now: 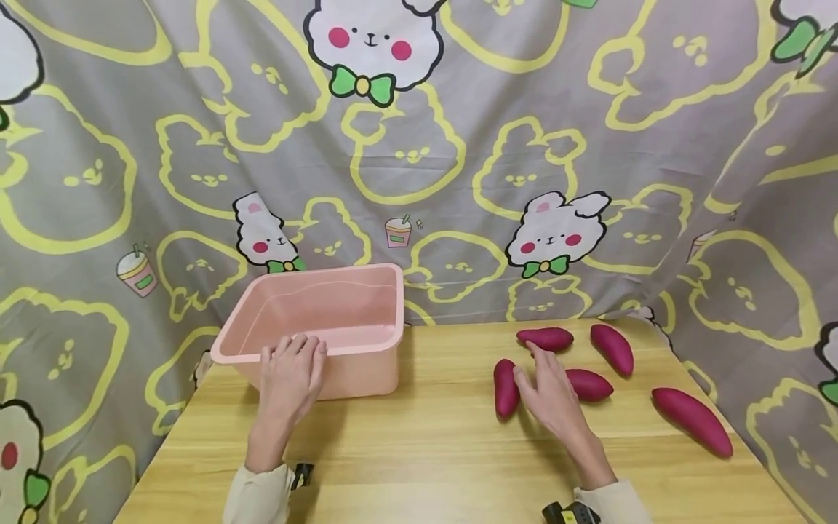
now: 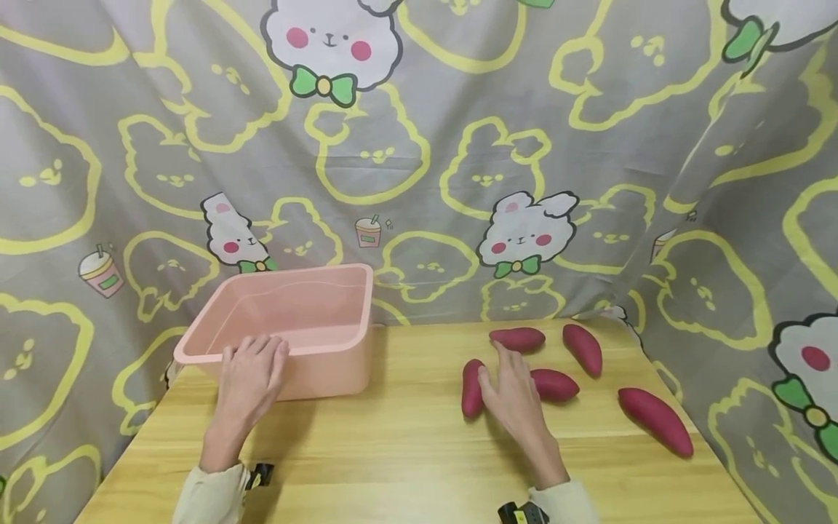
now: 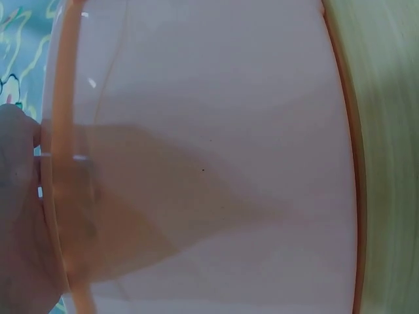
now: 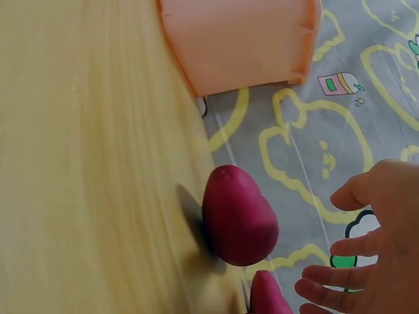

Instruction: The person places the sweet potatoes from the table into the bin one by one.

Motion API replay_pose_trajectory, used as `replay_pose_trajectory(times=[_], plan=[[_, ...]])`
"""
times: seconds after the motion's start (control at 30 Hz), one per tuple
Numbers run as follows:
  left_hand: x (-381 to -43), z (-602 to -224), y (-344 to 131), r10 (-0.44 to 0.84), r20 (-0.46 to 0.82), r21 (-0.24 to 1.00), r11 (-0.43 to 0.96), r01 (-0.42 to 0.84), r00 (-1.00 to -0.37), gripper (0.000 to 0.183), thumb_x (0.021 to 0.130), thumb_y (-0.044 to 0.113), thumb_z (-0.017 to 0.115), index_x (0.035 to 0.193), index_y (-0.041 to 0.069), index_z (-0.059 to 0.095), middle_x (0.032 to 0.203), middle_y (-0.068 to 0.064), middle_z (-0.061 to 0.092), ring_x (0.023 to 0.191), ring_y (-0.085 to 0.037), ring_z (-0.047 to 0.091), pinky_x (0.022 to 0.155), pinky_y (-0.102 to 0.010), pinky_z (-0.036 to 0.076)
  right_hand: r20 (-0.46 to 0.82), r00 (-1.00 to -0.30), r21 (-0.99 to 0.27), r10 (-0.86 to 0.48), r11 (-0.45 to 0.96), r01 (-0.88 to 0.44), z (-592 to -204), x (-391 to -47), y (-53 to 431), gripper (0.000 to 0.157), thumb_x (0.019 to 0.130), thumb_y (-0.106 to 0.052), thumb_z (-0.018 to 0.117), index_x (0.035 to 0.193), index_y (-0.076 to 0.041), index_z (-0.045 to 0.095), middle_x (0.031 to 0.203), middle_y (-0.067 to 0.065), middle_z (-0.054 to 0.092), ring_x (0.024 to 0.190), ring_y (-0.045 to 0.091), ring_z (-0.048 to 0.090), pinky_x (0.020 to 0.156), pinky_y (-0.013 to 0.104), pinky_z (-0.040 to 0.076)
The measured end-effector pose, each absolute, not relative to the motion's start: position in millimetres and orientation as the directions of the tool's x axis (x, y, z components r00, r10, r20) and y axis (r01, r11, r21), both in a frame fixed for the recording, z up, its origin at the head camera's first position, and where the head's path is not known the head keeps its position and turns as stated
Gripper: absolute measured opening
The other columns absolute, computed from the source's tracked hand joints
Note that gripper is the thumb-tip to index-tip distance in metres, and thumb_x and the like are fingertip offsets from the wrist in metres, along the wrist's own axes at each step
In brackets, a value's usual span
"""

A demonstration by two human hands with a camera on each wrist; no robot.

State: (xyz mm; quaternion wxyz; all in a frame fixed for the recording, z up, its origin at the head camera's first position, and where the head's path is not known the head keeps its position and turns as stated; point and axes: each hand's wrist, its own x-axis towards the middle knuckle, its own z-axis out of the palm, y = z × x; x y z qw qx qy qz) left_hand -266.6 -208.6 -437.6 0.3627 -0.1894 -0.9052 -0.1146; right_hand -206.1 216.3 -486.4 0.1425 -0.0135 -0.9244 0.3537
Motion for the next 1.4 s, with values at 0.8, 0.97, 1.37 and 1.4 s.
replay_pose_trajectory(times=[0.8,0.97,1.37,1.4], plan=[[-264.3,-438.7,-210.6,0.244,0.695,0.079,0.909,0.409,-0.677,0.035,0.105,0.025,0.033,0.093,0.006,0.06,0.094,-0.014,0.064,0.089,-0.04,0.054,0.08,-0.057,0.036,0.188,-0.972,-0.594,0.145,0.805,0.005,-509.8,-210.7,188.7,0.064,0.098,-0.032,0.063,0.148,0.004,0.045,0.134,0.029,0.052,0.114,0.044,0.055,0.086,0.057,0.052],[-265.9,-439.6,-209.4,0.251,0.703,0.067,0.908,0.414,-0.666,0.036,0.105,0.025,0.032,0.093,0.006,0.06,0.094,-0.014,0.064,0.087,-0.04,0.054,0.078,-0.056,0.036,0.209,-0.967,-0.595,0.146,0.803,-0.007,-511.0,-210.1,186.9,0.064,0.096,-0.029,0.065,0.147,0.005,0.045,0.13,0.03,0.053,0.11,0.045,0.057,0.083,0.057,0.053],[-265.7,-441.2,-210.2,0.251,0.708,0.075,0.903,0.423,-0.66,0.035,0.104,0.025,0.033,0.091,0.007,0.06,0.094,-0.014,0.065,0.088,-0.039,0.054,0.078,-0.055,0.036,0.232,-0.963,-0.605,0.138,0.796,-0.032,-515.7,-209.5,183.9,0.062,0.094,-0.018,0.066,0.146,0.007,0.045,0.129,0.031,0.054,0.112,0.047,0.058,0.091,0.058,0.051],[-265.9,-441.4,-209.7,0.252,0.708,0.075,0.902,0.425,-0.66,0.035,0.104,0.025,0.033,0.091,0.007,0.06,0.094,-0.014,0.065,0.088,-0.039,0.054,0.078,-0.055,0.036,0.228,-0.964,-0.607,0.14,0.794,-0.028,-516.3,-209.4,184.3,0.062,0.093,-0.018,0.065,0.146,0.007,0.045,0.13,0.03,0.054,0.112,0.046,0.058,0.09,0.058,0.051]])
